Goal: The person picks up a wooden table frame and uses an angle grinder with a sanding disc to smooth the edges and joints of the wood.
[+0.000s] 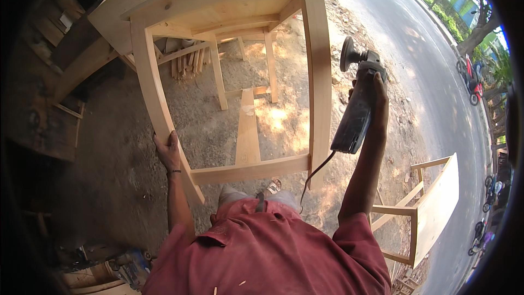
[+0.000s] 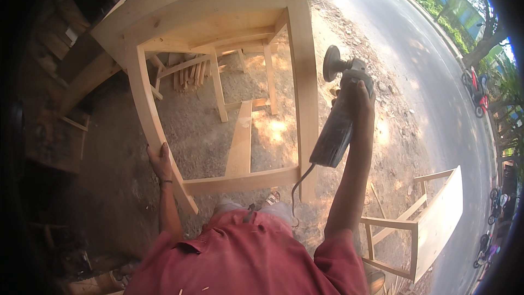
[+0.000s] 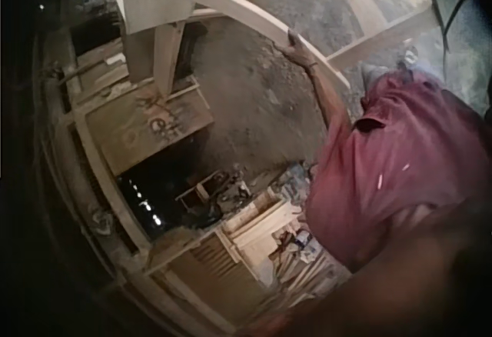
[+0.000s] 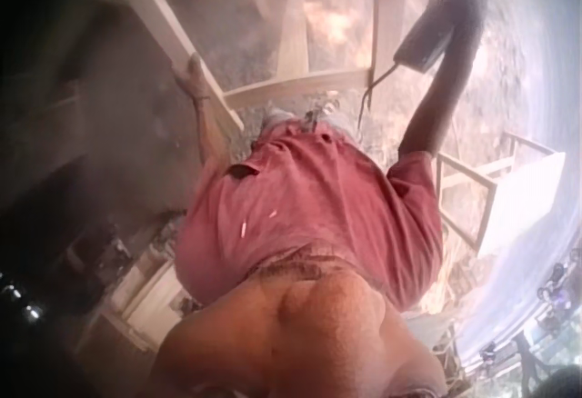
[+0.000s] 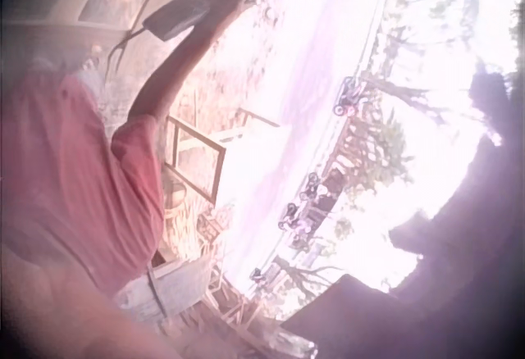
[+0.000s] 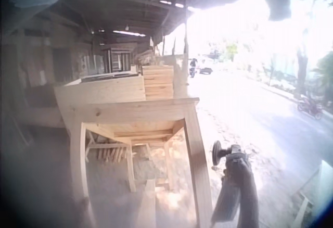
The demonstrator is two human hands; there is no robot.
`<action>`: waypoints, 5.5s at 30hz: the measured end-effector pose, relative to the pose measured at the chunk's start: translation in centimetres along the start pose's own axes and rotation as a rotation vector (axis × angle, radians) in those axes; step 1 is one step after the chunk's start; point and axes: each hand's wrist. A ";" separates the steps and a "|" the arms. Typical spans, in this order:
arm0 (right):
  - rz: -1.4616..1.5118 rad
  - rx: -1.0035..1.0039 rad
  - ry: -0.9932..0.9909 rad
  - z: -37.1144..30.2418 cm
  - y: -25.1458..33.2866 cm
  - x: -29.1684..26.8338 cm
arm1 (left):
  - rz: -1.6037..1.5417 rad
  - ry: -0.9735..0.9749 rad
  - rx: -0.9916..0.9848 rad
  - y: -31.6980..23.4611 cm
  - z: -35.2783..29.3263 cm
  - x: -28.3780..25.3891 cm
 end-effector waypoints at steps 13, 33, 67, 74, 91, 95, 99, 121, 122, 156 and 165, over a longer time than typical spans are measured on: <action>-0.183 -0.139 0.266 11.3 6.6 10.3 | -0.044 -0.108 -0.023 -0.4 -0.8 0.4; -0.281 -0.190 0.336 11.5 7.6 10.6 | -0.007 -0.119 0.013 -0.3 -0.9 0.5; -0.075 0.423 -0.176 -25.7 -18.2 -18.8 | -0.121 0.116 0.006 0.8 -1.2 -0.9; 0.086 0.572 -0.307 -34.0 -27.7 -26.9 | 0.043 0.120 -0.031 0.4 -1.8 -2.4; 0.352 0.128 -0.418 -36.1 -21.4 -21.8 | -0.218 0.119 0.035 0.3 -0.6 -2.2; 0.398 0.099 -0.315 -34.1 -20.9 -19.0 | -0.139 0.070 0.073 -0.1 -0.6 -2.4; 0.457 0.083 -0.153 -32.8 -21.3 -17.5 | -0.132 0.081 0.095 0.1 -0.3 -1.7; 0.601 -0.153 0.041 -43.8 -18.7 -7.7 | -0.479 0.514 0.130 3.5 4.2 -2.9; 0.567 -0.178 0.021 -44.5 -18.3 -7.5 | -0.495 0.505 0.146 3.4 4.4 -2.8; 0.851 -0.222 -0.005 -31.6 -10.3 -20.4 | -1.809 0.608 -0.432 -25.2 4.1 7.3; 0.787 -0.315 -0.131 -34.3 -8.7 -23.3 | -1.904 0.439 -0.595 -29.0 5.9 9.3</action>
Point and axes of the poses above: each hand's wrist, its own z-axis towards the middle knuckle, its own x-axis out of the palm, y = z × x, and after that the axes turned 3 degrees about -y, right-handed
